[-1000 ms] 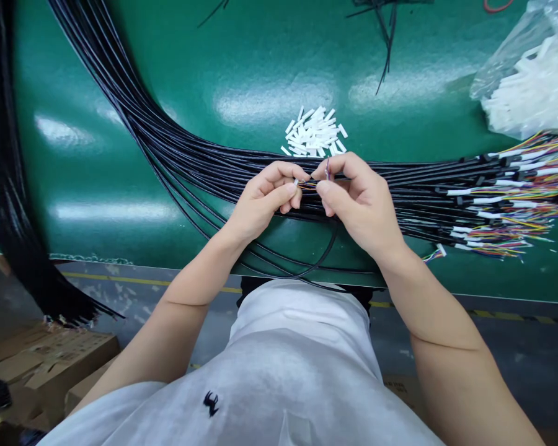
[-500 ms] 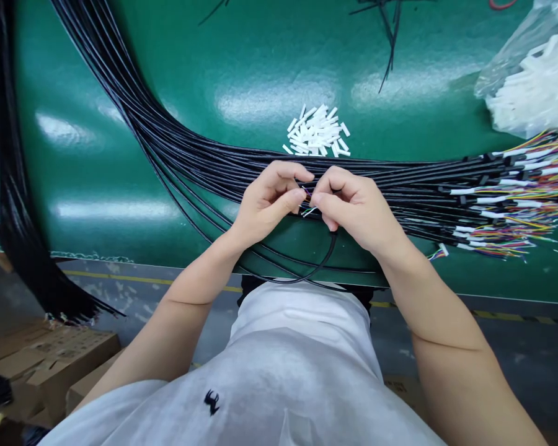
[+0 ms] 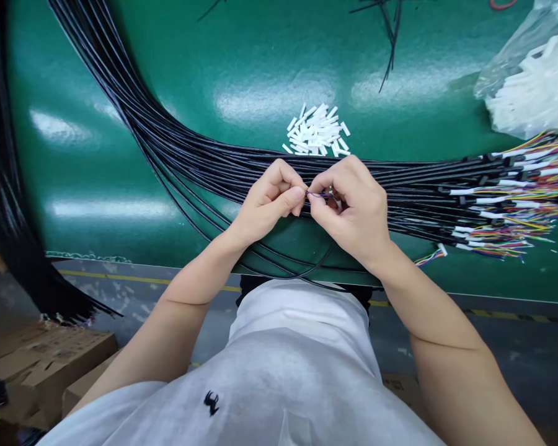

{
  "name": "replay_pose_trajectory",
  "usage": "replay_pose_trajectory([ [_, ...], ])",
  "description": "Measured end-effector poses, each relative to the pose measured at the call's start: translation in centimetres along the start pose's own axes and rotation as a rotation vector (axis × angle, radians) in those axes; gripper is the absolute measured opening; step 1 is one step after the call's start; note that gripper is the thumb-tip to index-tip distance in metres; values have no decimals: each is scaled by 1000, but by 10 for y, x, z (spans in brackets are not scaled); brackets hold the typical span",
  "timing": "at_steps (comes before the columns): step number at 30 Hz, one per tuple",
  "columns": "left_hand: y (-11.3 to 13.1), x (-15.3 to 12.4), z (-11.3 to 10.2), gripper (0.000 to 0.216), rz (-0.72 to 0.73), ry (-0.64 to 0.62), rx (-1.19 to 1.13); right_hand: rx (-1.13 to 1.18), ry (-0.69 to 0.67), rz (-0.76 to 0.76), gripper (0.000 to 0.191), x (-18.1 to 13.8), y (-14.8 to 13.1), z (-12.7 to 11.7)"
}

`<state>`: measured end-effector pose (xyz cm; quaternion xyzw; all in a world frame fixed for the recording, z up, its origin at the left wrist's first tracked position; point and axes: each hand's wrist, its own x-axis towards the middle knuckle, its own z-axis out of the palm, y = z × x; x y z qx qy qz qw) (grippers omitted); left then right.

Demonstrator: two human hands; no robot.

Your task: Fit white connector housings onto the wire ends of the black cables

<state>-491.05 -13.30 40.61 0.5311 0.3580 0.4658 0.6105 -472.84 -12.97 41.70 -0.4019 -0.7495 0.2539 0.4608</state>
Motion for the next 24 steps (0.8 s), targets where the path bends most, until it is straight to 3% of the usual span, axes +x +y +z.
replay_pose_trajectory([
  [7, 3, 0, 0, 41, -164, -67, -266, -60, 78, -42, 14, -2, 2, 0],
  [14, 5, 0, 2, 47, -226, -39, -316, -221, 102, -114, 15, -4, 0, 3],
  [24, -1, 3, 0, 49, -224, -69, -287, -179, -6, 106, 17, -3, -6, -2],
])
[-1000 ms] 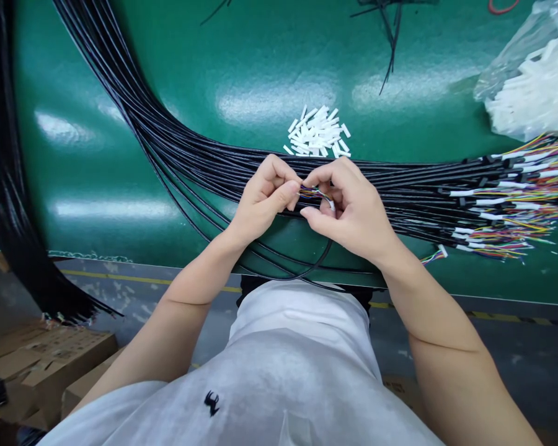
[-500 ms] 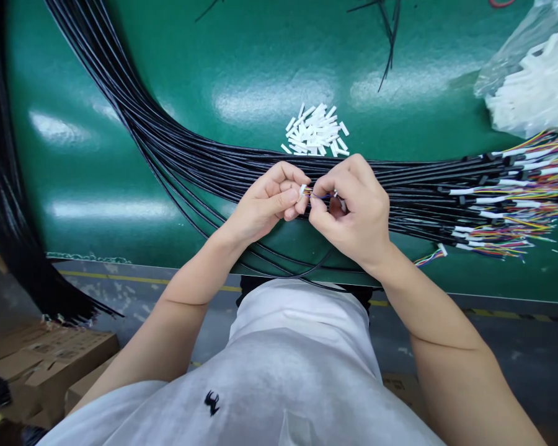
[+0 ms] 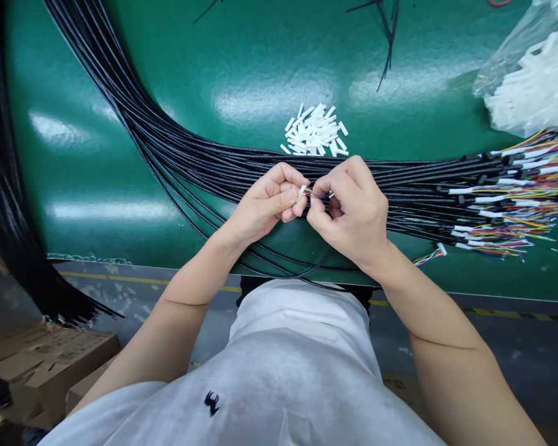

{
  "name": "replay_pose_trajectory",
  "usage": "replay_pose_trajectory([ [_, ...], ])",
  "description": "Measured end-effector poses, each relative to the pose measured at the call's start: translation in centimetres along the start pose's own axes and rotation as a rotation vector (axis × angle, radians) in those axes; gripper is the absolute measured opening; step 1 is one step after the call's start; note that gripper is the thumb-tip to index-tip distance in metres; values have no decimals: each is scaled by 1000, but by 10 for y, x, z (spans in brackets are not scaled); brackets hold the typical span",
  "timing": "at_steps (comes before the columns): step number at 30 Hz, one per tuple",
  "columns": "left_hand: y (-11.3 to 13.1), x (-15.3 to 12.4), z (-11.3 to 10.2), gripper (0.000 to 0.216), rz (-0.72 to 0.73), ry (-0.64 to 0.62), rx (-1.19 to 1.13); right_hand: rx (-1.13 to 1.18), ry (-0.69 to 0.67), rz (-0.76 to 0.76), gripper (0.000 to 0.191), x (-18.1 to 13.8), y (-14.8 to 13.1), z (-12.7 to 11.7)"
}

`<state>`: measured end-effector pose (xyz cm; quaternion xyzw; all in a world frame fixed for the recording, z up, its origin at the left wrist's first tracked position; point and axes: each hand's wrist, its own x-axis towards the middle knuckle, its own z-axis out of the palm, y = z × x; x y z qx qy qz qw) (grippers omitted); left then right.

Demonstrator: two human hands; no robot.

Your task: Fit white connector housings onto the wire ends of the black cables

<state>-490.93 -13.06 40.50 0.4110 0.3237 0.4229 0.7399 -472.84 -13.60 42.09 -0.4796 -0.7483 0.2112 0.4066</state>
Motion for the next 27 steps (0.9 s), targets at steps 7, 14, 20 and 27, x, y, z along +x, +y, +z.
replay_pose_trajectory([
  [7, -1, -1, -3, 50, 9, -26, 99, 35, -8, 29, 18, 1, 0, 0],
  [14, -3, -1, -6, 47, 60, -65, 175, 104, -7, 4, 17, 0, 0, 0],
  [20, -1, 0, -7, 42, 143, -22, 241, 202, -59, 25, 11, 2, 2, -1],
  [27, 1, -2, -4, 32, 263, 21, 358, 214, -32, 42, 12, 4, 4, -3],
])
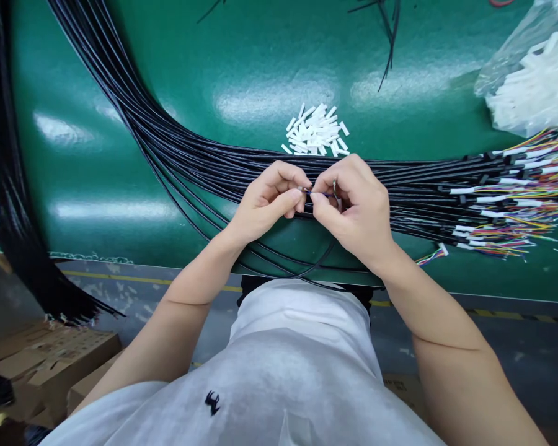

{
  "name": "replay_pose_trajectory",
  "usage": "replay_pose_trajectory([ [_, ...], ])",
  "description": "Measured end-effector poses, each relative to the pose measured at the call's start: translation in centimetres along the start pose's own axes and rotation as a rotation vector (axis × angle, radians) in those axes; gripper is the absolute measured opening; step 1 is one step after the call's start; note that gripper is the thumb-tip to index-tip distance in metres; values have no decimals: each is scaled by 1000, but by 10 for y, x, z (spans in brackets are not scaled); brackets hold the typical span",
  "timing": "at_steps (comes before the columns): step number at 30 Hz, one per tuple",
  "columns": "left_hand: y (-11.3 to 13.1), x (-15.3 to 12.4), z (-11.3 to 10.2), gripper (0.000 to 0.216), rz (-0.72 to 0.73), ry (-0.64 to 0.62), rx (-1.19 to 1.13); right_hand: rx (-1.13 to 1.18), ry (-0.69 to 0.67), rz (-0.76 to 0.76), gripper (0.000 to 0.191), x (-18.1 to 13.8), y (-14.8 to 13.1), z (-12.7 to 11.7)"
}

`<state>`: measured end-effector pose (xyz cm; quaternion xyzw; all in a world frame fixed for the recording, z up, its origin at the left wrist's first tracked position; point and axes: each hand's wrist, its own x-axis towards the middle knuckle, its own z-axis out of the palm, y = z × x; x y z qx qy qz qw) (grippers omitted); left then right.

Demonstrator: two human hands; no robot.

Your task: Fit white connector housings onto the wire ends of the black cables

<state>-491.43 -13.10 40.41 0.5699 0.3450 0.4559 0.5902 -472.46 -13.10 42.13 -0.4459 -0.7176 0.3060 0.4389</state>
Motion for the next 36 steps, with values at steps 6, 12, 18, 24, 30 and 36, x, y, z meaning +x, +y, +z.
replay_pose_trajectory([
  [6, 0, -4, 2, 33, 36, 42, 96, -65, -6, -73, 18, 0, -4, 2],
  [12, 1, -1, -1, 39, -71, -67, -36, -8, 13, -99, 18, -3, -5, 2],
  [18, -2, -1, -2, 43, -189, -93, -211, -110, 48, -57, 17, -3, -4, 3],
  [24, -3, -1, -1, 47, -222, -83, -284, -192, 53, -51, 18, -4, -4, 5],
  [30, -4, -1, 1, 50, -245, -79, -276, -162, 26, 2, 18, -6, -2, 6],
  [36, 0, 1, 2, 51, -244, -116, -297, -176, 57, -85, 17, -6, 0, 6],
])
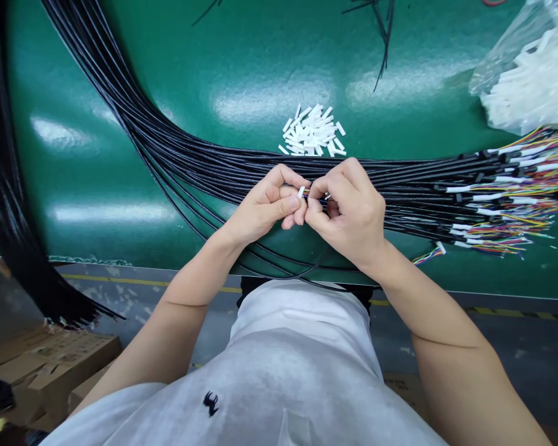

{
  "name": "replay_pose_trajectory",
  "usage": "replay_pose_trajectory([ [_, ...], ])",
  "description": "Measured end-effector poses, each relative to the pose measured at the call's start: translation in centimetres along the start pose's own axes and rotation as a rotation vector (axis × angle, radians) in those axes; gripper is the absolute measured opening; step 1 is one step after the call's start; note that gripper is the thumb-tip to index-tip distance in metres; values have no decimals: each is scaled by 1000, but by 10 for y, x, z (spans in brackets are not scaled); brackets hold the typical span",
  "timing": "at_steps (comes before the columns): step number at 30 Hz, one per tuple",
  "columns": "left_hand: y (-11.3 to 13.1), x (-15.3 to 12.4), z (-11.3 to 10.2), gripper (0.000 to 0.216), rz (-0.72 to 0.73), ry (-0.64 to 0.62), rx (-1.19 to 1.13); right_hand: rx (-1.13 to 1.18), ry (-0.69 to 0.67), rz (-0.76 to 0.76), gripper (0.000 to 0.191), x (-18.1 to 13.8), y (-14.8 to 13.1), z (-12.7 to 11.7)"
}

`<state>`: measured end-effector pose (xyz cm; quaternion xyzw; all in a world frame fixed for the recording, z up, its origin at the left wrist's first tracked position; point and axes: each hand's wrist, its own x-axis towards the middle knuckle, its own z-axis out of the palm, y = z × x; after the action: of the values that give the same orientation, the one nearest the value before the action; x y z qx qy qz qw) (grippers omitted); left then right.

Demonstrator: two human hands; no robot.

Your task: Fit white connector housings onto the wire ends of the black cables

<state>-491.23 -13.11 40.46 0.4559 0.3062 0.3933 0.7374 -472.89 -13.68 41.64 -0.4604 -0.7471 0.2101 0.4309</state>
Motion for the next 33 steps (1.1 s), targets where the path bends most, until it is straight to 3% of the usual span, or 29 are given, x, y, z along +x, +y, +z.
replay_pose_trajectory([
  [5, 5, 0, 3, 52, -24, -32, -15, -35, 68, -112, 15, -1, 4, 4],
  [15, 5, -2, -3, 45, -21, -90, 29, 81, 9, -100, 18, -2, 4, 4],
  [22, 3, 3, -6, 43, 83, 111, 73, 595, -141, 256, 12, 5, 15, -4],
  [27, 3, 3, -4, 43, 101, 133, 123, 870, -164, 470, 19, 12, 13, -11],
  [33, 3, 3, -4, 41, 105, 146, 86, 913, -195, 548, 21, 14, 8, -11],
])
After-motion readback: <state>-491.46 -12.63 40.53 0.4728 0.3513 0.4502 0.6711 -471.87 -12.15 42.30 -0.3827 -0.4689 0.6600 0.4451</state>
